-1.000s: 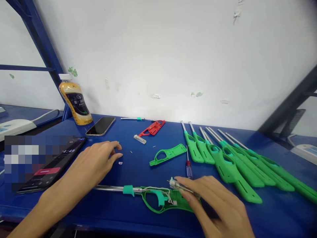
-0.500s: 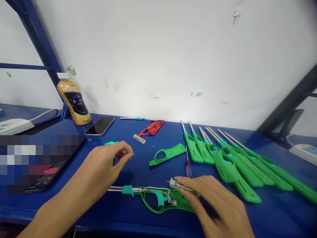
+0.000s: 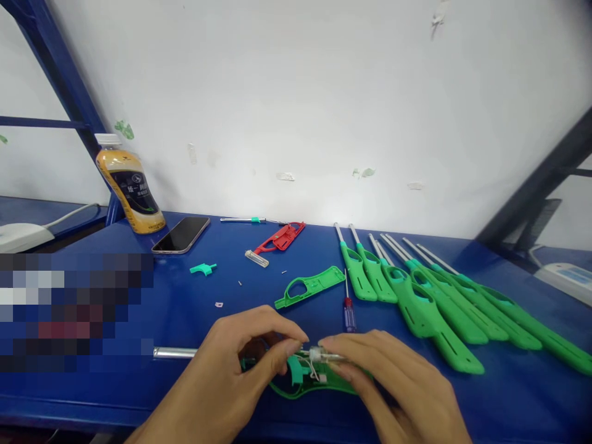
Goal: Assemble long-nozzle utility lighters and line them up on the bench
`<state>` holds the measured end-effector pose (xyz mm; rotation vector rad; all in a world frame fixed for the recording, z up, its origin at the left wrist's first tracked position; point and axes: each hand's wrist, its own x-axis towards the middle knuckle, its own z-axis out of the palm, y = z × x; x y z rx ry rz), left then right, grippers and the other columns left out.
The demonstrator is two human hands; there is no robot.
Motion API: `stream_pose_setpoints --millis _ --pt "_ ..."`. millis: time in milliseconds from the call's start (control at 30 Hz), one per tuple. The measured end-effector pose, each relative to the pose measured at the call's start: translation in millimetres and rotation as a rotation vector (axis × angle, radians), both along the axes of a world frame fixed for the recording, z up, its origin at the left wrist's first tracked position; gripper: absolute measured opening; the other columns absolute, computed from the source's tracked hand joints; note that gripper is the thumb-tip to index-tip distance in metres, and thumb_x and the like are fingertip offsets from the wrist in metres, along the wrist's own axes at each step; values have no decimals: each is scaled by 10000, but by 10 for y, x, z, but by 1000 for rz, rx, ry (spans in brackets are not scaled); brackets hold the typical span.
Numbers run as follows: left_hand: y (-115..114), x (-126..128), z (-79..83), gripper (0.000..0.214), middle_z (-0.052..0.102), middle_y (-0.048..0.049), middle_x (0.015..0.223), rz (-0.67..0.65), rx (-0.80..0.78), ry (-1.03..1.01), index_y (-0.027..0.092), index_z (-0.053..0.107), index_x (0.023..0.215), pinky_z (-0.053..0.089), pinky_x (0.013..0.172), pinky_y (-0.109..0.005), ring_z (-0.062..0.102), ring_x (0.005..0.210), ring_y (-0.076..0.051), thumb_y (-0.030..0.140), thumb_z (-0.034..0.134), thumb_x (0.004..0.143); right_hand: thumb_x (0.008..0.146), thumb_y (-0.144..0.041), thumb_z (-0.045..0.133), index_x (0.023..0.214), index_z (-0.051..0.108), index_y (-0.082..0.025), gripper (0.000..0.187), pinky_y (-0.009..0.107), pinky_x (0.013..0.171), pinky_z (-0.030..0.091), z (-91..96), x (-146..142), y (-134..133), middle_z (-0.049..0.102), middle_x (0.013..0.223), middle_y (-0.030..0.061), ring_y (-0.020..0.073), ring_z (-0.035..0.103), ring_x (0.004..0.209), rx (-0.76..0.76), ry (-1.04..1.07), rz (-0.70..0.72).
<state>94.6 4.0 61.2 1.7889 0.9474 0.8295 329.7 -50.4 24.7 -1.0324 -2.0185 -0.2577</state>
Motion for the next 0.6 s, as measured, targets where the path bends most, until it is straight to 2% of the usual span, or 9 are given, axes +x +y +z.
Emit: stream_pose_setpoints --millis 267,600 --pt "-44 72 3 199 744 -16 773 1 -159 -116 230 793 899 548 637 -256 668 694 -181 417 755 956 1170 -258 579 1253 741 -260 182 180 895 653 -65 49 -13 878 1106 -27 108 846 948 -36 -43 13" --pt "-47 82 30 332 624 17 684 -8 -201 -124 222 695 794 471 578 -247 517 598 -143 506 775 946 1178 -286 564 1199 758 -249 198 174 860 668 -2 13 -7 881 1037 -14 116 856 911 -14 -20 6"
